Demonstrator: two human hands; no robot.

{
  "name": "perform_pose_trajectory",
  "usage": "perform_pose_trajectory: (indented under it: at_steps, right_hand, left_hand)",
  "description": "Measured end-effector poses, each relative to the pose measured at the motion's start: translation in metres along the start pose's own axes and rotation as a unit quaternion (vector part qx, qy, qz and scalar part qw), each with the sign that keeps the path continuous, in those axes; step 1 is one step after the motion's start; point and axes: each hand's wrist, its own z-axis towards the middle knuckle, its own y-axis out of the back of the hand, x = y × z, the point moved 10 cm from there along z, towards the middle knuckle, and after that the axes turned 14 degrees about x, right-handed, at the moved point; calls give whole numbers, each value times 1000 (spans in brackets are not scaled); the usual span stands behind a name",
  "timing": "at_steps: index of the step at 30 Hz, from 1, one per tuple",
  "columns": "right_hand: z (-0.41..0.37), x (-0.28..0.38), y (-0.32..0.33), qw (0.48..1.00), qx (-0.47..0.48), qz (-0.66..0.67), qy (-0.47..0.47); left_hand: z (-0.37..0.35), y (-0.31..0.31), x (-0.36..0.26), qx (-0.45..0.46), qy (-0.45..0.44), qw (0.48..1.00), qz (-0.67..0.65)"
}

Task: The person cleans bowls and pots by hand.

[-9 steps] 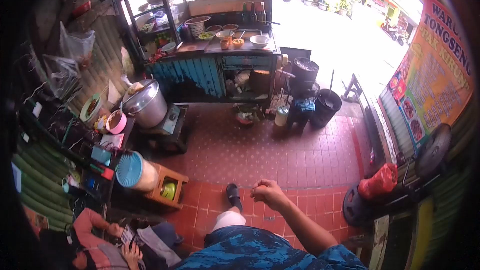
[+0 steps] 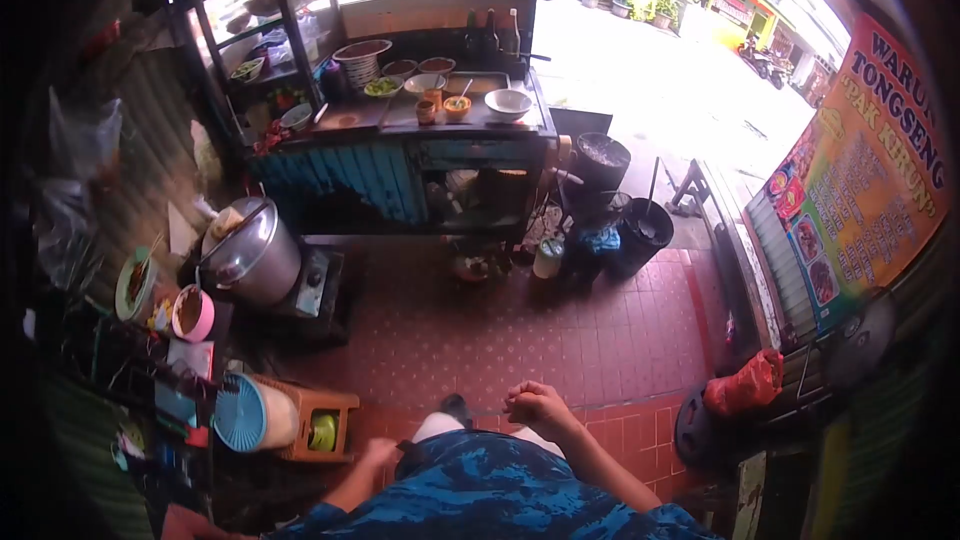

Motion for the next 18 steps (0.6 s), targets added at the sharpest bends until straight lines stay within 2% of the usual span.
perform_pose_trajectory:
  at_steps: [1,2,4,5,6,8,11,14,16,17,18]
  right_hand:
    - [18,17,5,1000,0,-6,13]
    - [34,32,9,1000,1,-8,26]
    - [62,68,2,998,-8,19,59]
    - [78,82,3,998,-13,13,61]
    - [94,95,5,998,-16,5,63]
    - [130,119,9,998,-26,-17,56]
    - [188,164,22,996,-28,-59,59]
    - [247,226,26,990,-31,-107,81]
    - [287,281,30,971,-26,-213,109]
    - [305,305,29,970,-23,-221,99]
    - [322,330,28,969,-17,-233,87]
  left_hand:
    - [2,24,-60,8,43,998,-51]
    - [23,57,-106,-39,7,998,-54]
    - [67,111,-201,-67,-125,990,-17]
    - [83,133,-245,-97,-151,983,24]
    - [86,146,-290,-99,-153,983,5]
    - [110,169,-350,-110,-196,974,-13]
    - [131,176,-412,-120,-204,971,-18]
    - [161,170,-407,-100,-162,982,-12]
    - [186,172,-358,-99,-131,986,-21]
    - [178,165,-334,-99,-41,993,-55]
    - [178,163,-299,-114,-3,991,-67]
